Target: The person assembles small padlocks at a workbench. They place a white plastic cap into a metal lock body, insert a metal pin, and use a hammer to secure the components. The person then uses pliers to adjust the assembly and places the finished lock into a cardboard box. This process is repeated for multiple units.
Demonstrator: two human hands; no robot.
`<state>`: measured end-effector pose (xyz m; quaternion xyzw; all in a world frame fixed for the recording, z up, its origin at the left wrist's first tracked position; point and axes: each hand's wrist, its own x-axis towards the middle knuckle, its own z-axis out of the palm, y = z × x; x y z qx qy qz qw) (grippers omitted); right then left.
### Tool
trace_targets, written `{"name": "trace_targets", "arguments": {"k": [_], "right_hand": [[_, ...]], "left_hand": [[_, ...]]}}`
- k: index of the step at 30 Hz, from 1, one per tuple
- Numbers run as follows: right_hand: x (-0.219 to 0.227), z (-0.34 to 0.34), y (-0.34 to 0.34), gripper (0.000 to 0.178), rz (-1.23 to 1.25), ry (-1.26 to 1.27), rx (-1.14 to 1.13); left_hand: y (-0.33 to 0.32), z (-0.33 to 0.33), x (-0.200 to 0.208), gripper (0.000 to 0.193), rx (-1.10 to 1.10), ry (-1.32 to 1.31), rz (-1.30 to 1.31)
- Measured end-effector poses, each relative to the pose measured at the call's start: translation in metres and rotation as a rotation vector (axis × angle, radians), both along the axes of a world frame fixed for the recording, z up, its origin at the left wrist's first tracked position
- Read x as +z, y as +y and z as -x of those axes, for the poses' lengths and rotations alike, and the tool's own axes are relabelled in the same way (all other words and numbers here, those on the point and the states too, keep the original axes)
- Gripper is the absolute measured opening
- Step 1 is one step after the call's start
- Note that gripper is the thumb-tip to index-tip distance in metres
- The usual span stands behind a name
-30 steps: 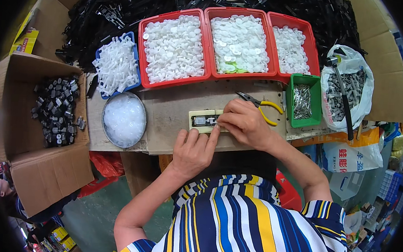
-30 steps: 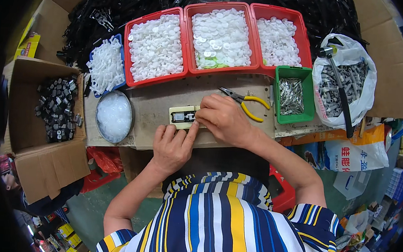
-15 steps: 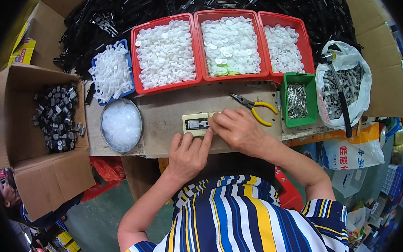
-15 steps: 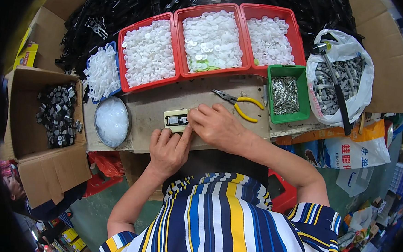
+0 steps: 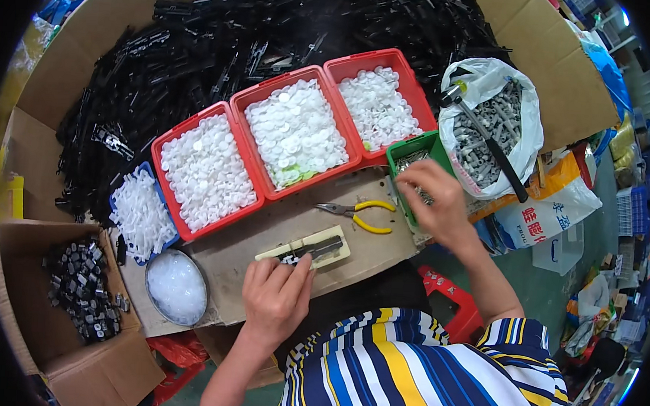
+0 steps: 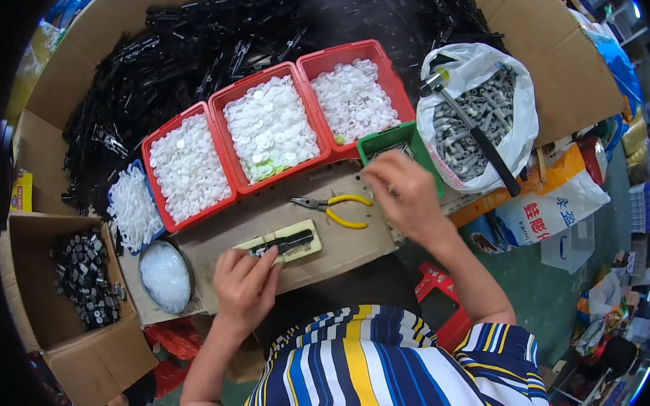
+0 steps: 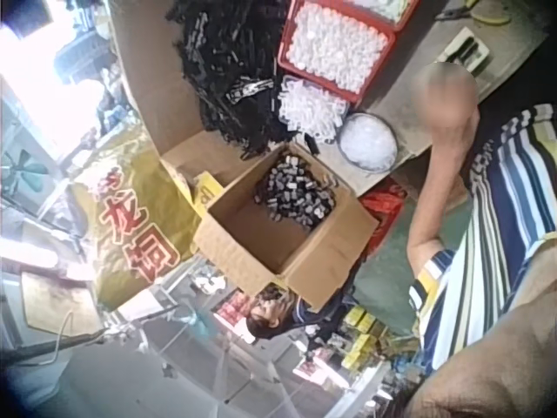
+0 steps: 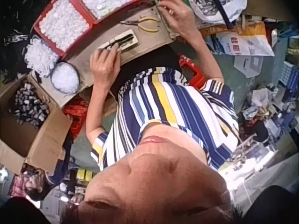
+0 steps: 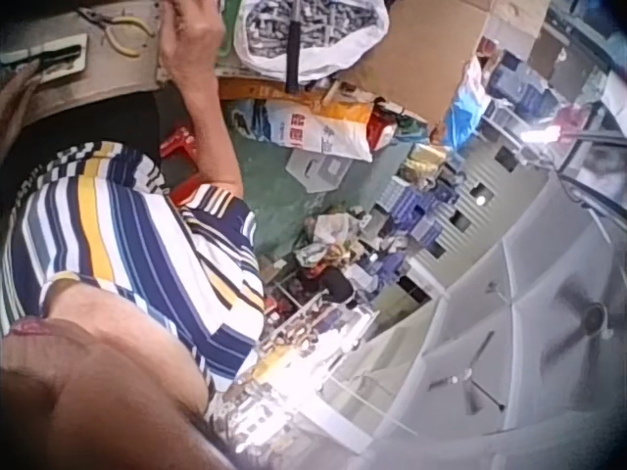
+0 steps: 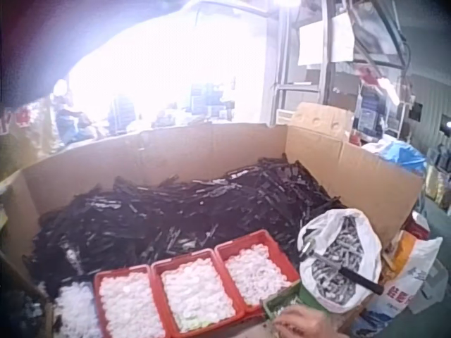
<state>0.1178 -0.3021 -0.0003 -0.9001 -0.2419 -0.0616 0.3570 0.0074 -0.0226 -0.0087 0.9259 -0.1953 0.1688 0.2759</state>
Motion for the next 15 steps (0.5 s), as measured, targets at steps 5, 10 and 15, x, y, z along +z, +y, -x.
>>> {"name": "trace_targets", "arguments": {"k": [5, 10, 15], "right_hand": [[-0.019, -0.005, -0.033, 0.026, 0.274, -0.06, -0.112], [-0.022, -0.006, -0.025, 0.019, 0.289, -0.027, -0.096], [-0.024, -0.011, -0.016, 0.015, 0.311, -0.025, -0.072]], "left_hand": [[-0.036, -0.09, 0.023, 0.027, -0.178, -0.004, 0.104], [-0.09, -0.211, 0.013, 0.033, -0.254, 0.002, 0.034], [-0.115, -0.289, -0.036, 0.045, -0.188, 0.051, -0.183]]}}
